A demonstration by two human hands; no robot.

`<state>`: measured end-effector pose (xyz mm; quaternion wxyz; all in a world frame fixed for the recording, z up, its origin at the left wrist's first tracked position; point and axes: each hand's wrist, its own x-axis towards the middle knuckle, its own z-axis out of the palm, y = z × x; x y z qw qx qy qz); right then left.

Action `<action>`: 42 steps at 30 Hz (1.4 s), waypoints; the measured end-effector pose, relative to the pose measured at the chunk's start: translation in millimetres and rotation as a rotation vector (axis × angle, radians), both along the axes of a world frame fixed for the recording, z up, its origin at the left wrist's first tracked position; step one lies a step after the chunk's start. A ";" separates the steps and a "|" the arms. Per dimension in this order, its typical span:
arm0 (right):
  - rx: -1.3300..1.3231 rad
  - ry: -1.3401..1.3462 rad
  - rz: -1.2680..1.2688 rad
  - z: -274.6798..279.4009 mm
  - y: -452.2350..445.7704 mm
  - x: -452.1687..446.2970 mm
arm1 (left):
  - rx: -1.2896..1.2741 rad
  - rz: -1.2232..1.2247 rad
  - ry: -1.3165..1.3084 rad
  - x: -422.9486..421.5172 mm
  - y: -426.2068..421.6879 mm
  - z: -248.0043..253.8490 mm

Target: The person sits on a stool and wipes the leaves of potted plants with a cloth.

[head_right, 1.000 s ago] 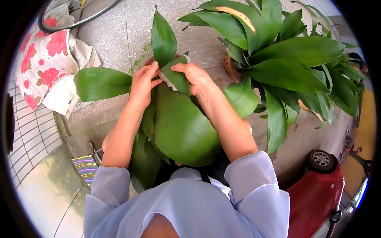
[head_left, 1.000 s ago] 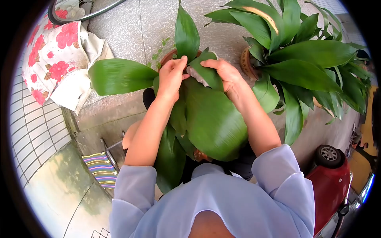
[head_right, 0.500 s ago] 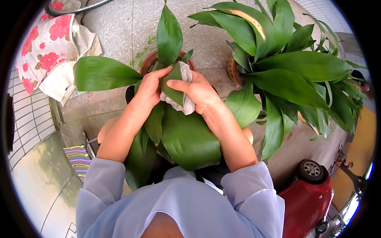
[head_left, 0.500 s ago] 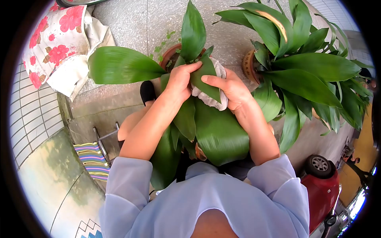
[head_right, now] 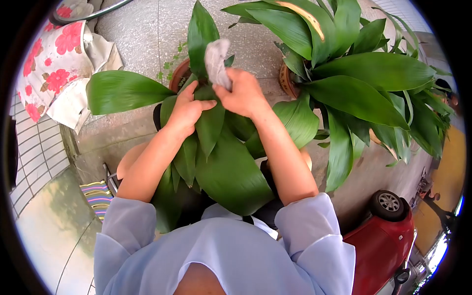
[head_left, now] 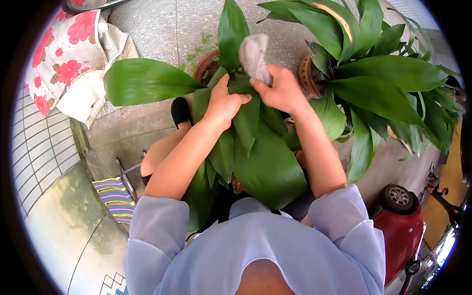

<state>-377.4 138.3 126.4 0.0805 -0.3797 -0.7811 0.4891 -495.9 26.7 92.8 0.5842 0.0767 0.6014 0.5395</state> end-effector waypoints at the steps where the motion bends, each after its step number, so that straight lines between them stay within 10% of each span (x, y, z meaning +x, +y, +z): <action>1: -0.032 -0.044 0.181 -8.8 -3.1 -2.1 | 0.012 -0.006 0.033 -1.6 -0.6 1.1; 16: -0.586 -0.147 0.073 -52.4 -6.3 -46.3 | -0.028 -0.061 0.008 -14.5 -10.9 22.5; 26: 0.038 0.114 0.161 -11.8 -34.3 -22.3 | 0.261 0.155 -0.516 -39.8 -9.6 32.1; 33: 0.383 0.285 0.266 26.1 -67.8 -12.2 | 0.097 0.341 -0.415 -50.2 -5.1 37.8; 42: -0.013 0.421 0.417 23.4 -75.3 -5.4 | 0.040 0.106 -0.310 -51.3 1.3 45.7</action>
